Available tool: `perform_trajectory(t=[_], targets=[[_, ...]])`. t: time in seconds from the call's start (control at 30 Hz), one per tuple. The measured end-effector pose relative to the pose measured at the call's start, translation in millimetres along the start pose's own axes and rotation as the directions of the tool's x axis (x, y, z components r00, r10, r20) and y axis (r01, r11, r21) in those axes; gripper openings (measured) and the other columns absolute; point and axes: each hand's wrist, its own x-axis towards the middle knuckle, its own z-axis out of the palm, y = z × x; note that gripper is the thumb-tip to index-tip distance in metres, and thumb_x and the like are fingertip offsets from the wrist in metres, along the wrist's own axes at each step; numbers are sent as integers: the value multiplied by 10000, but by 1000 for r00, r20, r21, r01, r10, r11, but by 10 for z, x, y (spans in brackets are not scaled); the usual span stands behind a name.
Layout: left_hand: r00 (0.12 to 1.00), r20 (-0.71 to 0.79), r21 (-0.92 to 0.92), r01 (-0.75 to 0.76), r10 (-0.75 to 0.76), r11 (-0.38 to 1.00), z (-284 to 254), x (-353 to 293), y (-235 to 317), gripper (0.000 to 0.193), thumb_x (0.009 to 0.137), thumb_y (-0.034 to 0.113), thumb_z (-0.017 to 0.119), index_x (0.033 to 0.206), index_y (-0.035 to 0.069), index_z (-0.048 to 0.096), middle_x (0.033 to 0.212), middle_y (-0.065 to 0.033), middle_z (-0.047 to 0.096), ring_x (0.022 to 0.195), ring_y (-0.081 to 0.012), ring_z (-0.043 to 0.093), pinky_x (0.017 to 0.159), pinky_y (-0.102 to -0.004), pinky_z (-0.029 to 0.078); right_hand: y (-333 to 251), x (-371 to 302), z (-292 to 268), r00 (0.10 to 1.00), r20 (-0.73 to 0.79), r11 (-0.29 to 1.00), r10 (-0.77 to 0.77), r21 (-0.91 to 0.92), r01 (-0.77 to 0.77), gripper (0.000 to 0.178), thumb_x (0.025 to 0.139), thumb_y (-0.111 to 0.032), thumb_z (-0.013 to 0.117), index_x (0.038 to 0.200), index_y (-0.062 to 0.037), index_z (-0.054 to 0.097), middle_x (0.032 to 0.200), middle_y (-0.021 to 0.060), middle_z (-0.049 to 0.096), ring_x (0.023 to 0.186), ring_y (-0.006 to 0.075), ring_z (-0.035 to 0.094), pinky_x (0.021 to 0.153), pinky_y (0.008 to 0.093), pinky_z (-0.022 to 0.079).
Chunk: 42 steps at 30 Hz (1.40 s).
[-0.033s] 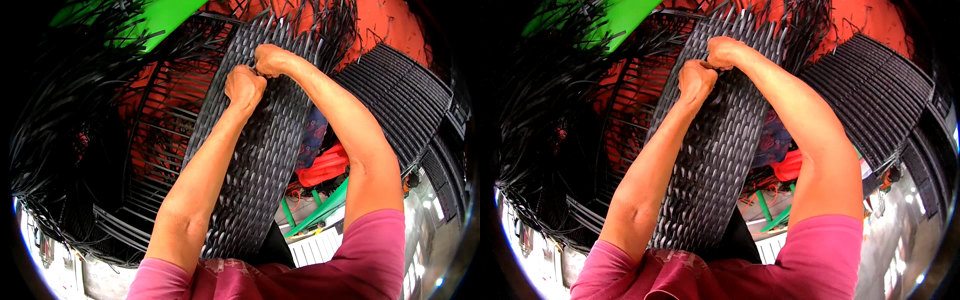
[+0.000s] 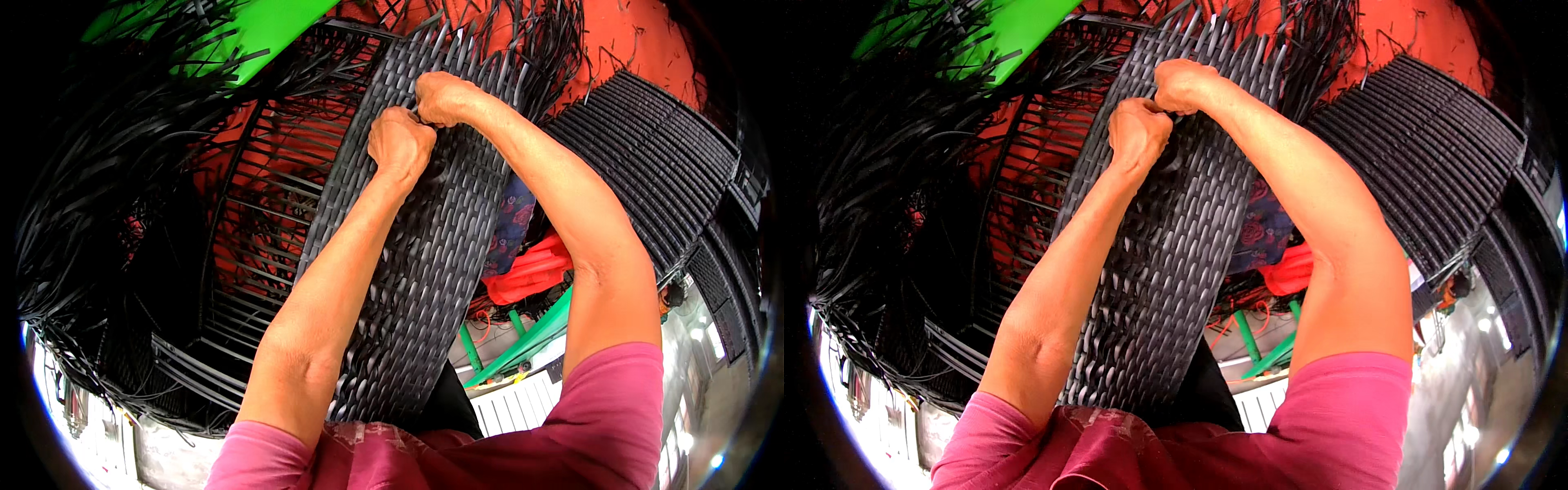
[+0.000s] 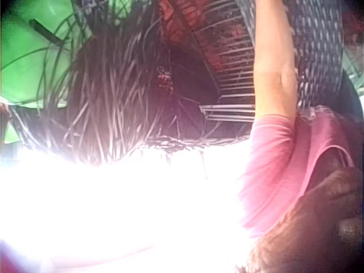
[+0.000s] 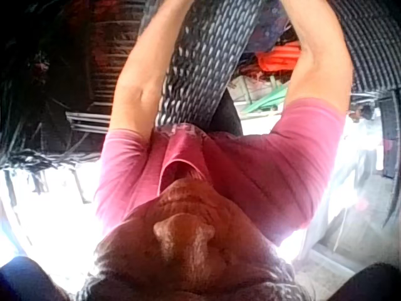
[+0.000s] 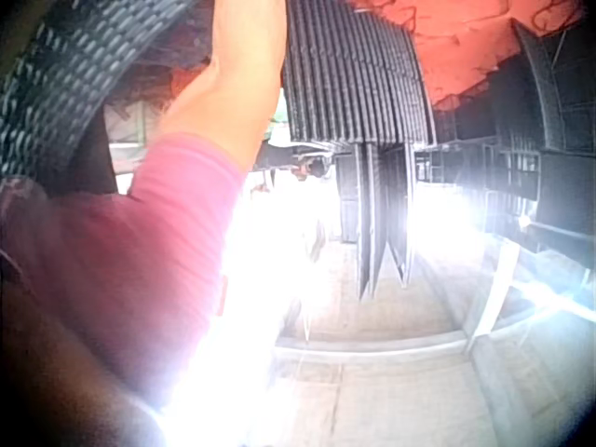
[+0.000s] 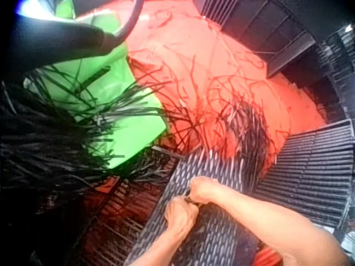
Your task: The person weaves strips into a furniture component and later secures a stack of components with a plastic tie.
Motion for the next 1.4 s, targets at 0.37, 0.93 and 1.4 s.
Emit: perform_trajectory(t=[0.37, 0.93, 1.4], targets=[[950, -243, -237, -253, 195, 938, 128, -135, -155, 90, 755, 40, 578, 752, -45, 607, 613, -139, 600, 546, -202, 583, 570, -329, 456, 27, 125, 22, 999, 9, 995, 53, 87, -54, 127, 712, -102, 669, 662, 14, 657, 546, 73, 594, 507, 173, 596, 455, 313, 461], [899, -292, -111, -371, 327, 922, 74, -134, -142, 240, 755, 5, 596, 993, -5, 631, 992, -168, 571, 871, -318, 584, 754, -408, 462, 134, -56, -142, 976, -120, 982, -184, -65, 177, 214, 711, -140, 682, 678, 63, 622, 533, 122, 587, 474, 242, 604, 448, 373, 475], [926, 42, -759, -215, 376, 615, -430, 339, 239, 115, 874, 118, 594, 806, 52, 660, 731, -14, 659, 541, -53, 533, 443, -181, 365, 362, -470, 13, 790, -598, 451, 132, 746, 490, 236, 900, -238, 575, 886, -20, 662, 586, 0, 560, 498, 63, 507, 468, 233, 415]])
